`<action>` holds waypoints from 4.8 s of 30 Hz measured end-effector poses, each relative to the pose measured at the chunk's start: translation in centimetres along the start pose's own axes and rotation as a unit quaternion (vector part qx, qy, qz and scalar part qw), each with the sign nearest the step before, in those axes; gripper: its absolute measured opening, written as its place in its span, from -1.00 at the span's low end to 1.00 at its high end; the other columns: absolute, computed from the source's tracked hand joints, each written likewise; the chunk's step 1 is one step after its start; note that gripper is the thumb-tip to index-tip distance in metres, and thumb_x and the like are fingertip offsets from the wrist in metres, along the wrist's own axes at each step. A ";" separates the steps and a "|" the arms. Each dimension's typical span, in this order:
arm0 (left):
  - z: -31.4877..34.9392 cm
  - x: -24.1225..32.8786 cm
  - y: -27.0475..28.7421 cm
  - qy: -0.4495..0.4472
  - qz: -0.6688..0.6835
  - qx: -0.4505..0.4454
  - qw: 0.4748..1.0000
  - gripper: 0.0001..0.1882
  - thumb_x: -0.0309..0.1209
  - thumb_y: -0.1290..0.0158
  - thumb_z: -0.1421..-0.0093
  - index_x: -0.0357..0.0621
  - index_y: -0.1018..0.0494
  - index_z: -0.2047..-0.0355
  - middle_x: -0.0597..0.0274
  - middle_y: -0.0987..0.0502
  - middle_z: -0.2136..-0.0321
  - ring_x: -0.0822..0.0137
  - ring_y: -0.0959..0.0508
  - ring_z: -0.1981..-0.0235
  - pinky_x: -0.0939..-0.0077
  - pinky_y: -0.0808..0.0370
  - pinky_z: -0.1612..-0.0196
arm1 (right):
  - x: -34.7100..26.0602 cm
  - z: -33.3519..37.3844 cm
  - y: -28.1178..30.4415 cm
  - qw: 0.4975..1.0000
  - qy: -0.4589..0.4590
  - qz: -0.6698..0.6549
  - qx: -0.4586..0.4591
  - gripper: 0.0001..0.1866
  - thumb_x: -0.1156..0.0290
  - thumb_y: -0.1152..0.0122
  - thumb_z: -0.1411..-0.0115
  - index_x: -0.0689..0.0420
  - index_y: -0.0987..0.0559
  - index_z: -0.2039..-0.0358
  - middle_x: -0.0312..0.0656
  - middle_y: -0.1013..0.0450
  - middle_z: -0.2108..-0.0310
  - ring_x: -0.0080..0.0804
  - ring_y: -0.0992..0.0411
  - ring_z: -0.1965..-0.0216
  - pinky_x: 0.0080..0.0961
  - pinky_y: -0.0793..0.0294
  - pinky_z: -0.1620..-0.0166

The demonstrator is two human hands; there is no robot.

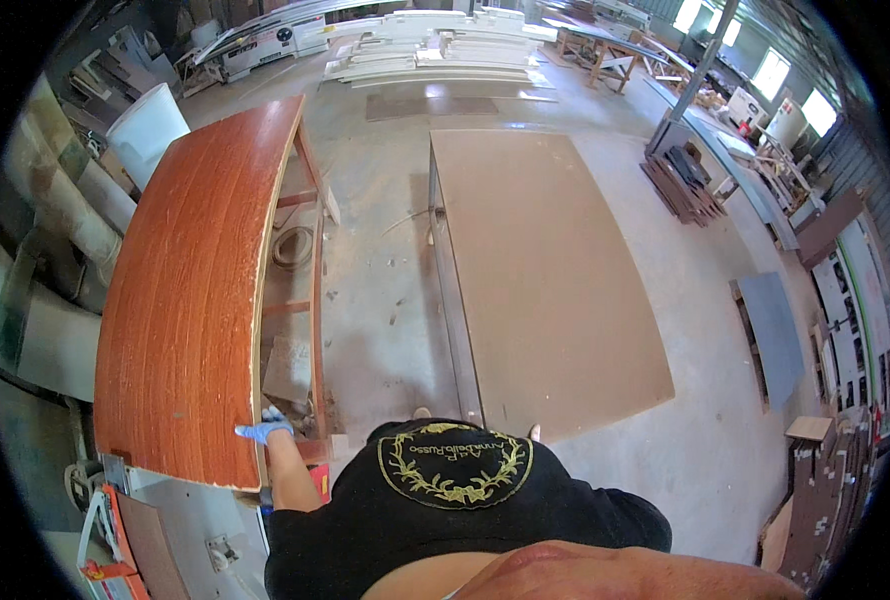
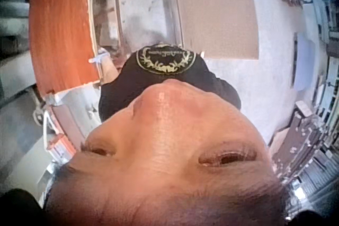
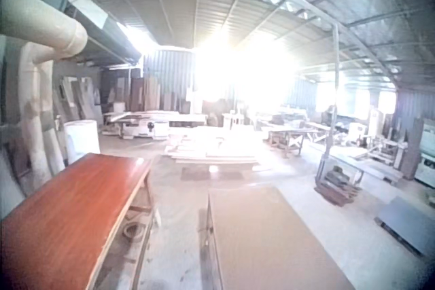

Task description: The person repeatedly picks up brown rectangular wood panels from a stack, carries them to a workbench, places them down, and returns to the stack. The person also briefly uses a small tool to scrape or mark a panel on the workbench.

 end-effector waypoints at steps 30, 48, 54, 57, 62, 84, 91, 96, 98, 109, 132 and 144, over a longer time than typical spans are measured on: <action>4.2 2.8 6.3 -0.048 -0.229 -0.095 0.968 -0.78 -0.08 0.06 -0.14 0.13 -0.40 0.47 0.52 -0.46 0.62 0.52 -0.42 0.65 0.57 -0.44 0.53 | -14.8 -4.4 9.8 0.999 0.033 -0.006 0.029 -0.01 -0.50 0.22 0.11 -0.15 0.00 -0.24 -0.33 0.05 -0.26 -0.14 0.09 -0.25 0.00 0.12 -0.20; -2.5 2.0 -18.8 -0.159 -0.067 -0.087 0.981 -0.51 0.14 0.12 -0.12 -0.05 -0.29 0.32 0.32 -0.37 0.47 0.39 -0.37 0.52 0.51 -0.42 0.47 | -19.7 -4.8 -11.0 0.593 0.211 0.497 0.597 -0.40 0.05 -0.08 0.00 -0.03 -0.30 -0.06 -0.05 -0.26 -0.02 -0.07 -0.26 -0.02 -0.19 -0.32 0.01; -7.1 2.2 -21.3 -0.186 -0.004 -0.083 0.979 -0.54 0.11 0.05 -0.09 0.10 -0.32 0.15 0.36 -0.43 0.34 0.42 -0.42 0.52 0.45 -0.46 0.46 | -20.3 -8.2 -25.0 0.589 0.233 0.588 0.502 -0.42 0.08 -0.07 -0.02 0.00 -0.31 -0.06 -0.02 -0.25 -0.03 -0.12 -0.25 -0.03 -0.24 -0.28 -0.03; -9.0 2.7 -21.7 -0.183 0.031 -0.089 0.979 -0.52 0.09 0.04 -0.09 0.12 -0.31 0.09 0.35 -0.44 0.25 0.41 -0.44 0.46 0.42 -0.48 0.36 | -23.8 -11.1 -31.6 0.569 0.273 0.637 0.443 -0.43 0.10 -0.06 -0.03 0.02 -0.31 -0.06 -0.01 -0.24 -0.04 -0.12 -0.24 -0.04 -0.26 -0.27 -0.04; -8.9 2.2 -21.8 -0.215 0.063 -0.037 0.974 -0.53 0.08 0.01 -0.08 0.11 -0.34 0.10 0.33 -0.41 0.14 0.39 -0.44 0.38 0.39 -0.49 0.31 | -28.7 -16.0 -44.1 0.534 0.344 0.703 0.320 -0.45 0.14 -0.05 -0.05 0.05 -0.32 -0.06 0.01 -0.23 -0.05 -0.14 -0.24 -0.05 -0.29 -0.24 -0.07; -13.9 10.9 -39.2 -0.305 0.144 0.050 0.940 -0.58 0.03 -0.01 -0.08 0.06 -0.33 0.18 0.35 -0.40 0.31 0.35 -0.42 0.32 0.45 -0.46 0.44 | 2.0 -18.7 -96.4 0.555 0.294 0.550 -0.550 -0.62 0.51 0.03 -0.15 0.30 -0.31 0.00 -0.12 -0.31 0.03 -0.38 -0.25 0.00 -0.47 -0.18 -0.09; -15.8 13.0 -38.9 -0.341 0.211 0.094 0.911 -0.80 -0.21 -0.05 -0.11 0.04 -0.35 0.33 0.40 -0.43 0.47 0.47 -0.40 0.56 0.52 -0.50 0.47 | 7.9 -16.7 -101.7 0.493 0.280 0.564 -0.601 -0.76 0.47 0.00 -0.14 0.28 -0.45 0.19 -0.16 -0.40 0.19 -0.40 -0.33 0.15 -0.48 -0.28 0.01; -14.5 11.4 -38.7 -0.352 0.227 0.130 0.899 -0.76 -0.25 -0.07 -0.11 -0.05 -0.28 0.54 0.33 -0.32 0.67 0.45 -0.33 0.74 0.48 -0.48 0.60 | 11.1 -16.3 -103.6 0.457 0.246 0.567 -0.639 -0.78 0.47 0.02 -0.16 0.30 -0.45 0.22 -0.12 -0.39 0.20 -0.37 -0.34 0.16 -0.47 -0.35 0.06; -13.3 9.5 -39.5 -0.312 0.199 0.119 0.921 -0.76 -0.24 -0.05 -0.13 -0.06 -0.29 0.53 0.32 -0.32 0.68 0.44 -0.33 0.74 0.48 -0.48 0.60 | 12.3 -16.4 -105.0 0.436 0.234 0.569 -0.657 -0.78 0.47 0.03 -0.16 0.31 -0.46 0.22 -0.12 -0.40 0.20 -0.37 -0.35 0.17 -0.49 -0.35 0.07; -1.5 -18.0 -59.2 -0.221 -0.422 -0.295 0.829 -0.72 -0.23 0.04 -0.18 -0.17 -0.47 0.25 0.19 -0.52 0.36 0.39 -0.52 0.36 0.45 -0.48 0.30 | 19.8 -12.9 -117.2 0.273 0.321 0.550 -0.721 -0.64 0.36 0.03 -0.19 0.34 -0.39 0.08 -0.04 -0.37 0.06 -0.24 -0.31 0.02 -0.40 -0.24 -0.07; 4.7 -4.8 -32.3 -0.340 -0.568 0.526 0.534 -0.49 -0.01 0.04 -0.06 0.06 -0.34 0.02 0.11 -0.35 0.01 0.06 -0.31 -0.04 0.22 -0.21 -0.10 | 19.3 -17.0 -115.1 -0.108 0.534 0.446 -0.710 -0.54 0.20 -0.21 0.05 -0.03 -0.42 0.09 -0.05 -0.25 -0.02 0.03 -0.17 -0.05 -0.01 -0.10 -0.10; -0.2 6.0 -25.0 -0.211 -0.481 0.384 0.760 -0.73 -0.13 -0.09 0.02 -0.02 -0.54 0.40 0.20 -0.56 0.44 0.29 -0.55 0.35 0.41 -0.44 0.23 | 26.6 -11.4 -109.6 -0.120 0.559 0.445 -0.689 -0.62 0.30 -0.17 0.03 0.02 -0.45 0.13 -0.10 -0.30 0.01 -0.04 -0.22 -0.03 -0.12 -0.16 -0.11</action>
Point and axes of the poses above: each hand's wrist, its own z-axis away from the middle knuckle, its own y-axis out of the back of the hand, x = y × z, the point moved 4 cm from there along -z, towards the middle knuckle
